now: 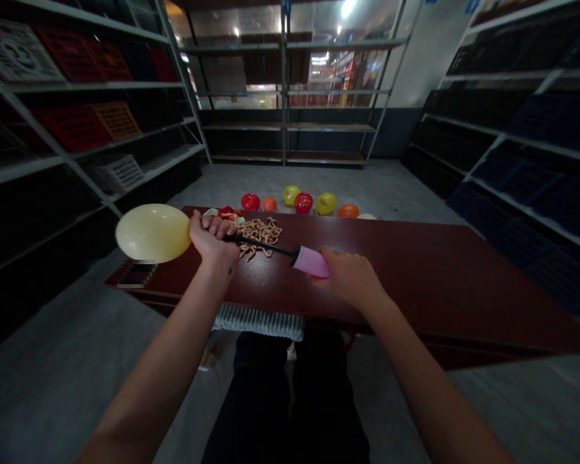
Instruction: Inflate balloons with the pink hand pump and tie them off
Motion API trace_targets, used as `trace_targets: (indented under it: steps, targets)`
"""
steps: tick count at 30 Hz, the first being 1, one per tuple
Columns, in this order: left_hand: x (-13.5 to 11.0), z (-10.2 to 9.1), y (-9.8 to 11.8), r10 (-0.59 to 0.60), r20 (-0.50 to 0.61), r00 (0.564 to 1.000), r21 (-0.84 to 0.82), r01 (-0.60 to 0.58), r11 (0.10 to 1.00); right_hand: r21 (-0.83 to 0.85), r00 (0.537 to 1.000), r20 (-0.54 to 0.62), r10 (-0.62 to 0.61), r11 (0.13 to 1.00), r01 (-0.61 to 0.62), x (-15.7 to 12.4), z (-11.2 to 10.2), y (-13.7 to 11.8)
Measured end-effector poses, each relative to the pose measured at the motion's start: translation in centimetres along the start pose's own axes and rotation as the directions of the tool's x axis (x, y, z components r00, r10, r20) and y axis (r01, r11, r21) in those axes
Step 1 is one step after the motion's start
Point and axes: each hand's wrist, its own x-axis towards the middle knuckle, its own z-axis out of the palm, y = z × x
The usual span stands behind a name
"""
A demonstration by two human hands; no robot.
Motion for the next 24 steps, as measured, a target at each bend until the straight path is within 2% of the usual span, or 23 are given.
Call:
trace_targets:
  steps: [6, 10, 16, 20, 24]
  targets:
    - [-4.1, 1.5, -1.1, -0.049, 0.134, 0.99, 0.05, 0.042, 0.998, 0.022, 0.998, -0.053, -0.037, 0.999, 0.039, 1.0, -3.1, -3.3]
    - [-5.1, 1.6, -1.9, -0.149, 0.145, 0.978, 0.054, 0.142, 0.988, -0.008, 0.996, -0.079, -0.051, 0.999, 0.05, 0.9, -3.5, -4.6]
    - [-2.6, 0.5, -2.0, -0.231, 0.034, 0.972, -0.006, 0.231, 0.973, -0.121, 0.977, -0.206, -0.05, 0.992, 0.026, -0.3, -2.2, -4.6]
    - [-0.2, -0.4, -1.1, -0.274, -0.051, 0.96, -0.041, 0.272, 0.961, -0.239, 0.959, -0.268, -0.092, 0.971, 0.027, -0.9, -1.7, -3.7]
    - [2.2, -1.4, 0.6, -0.281, -0.093, 0.955, 0.059, 0.287, 0.956, -0.29, 0.958, -0.26, -0.123, 0.956, 0.045, -1.5, -0.9, -1.9]
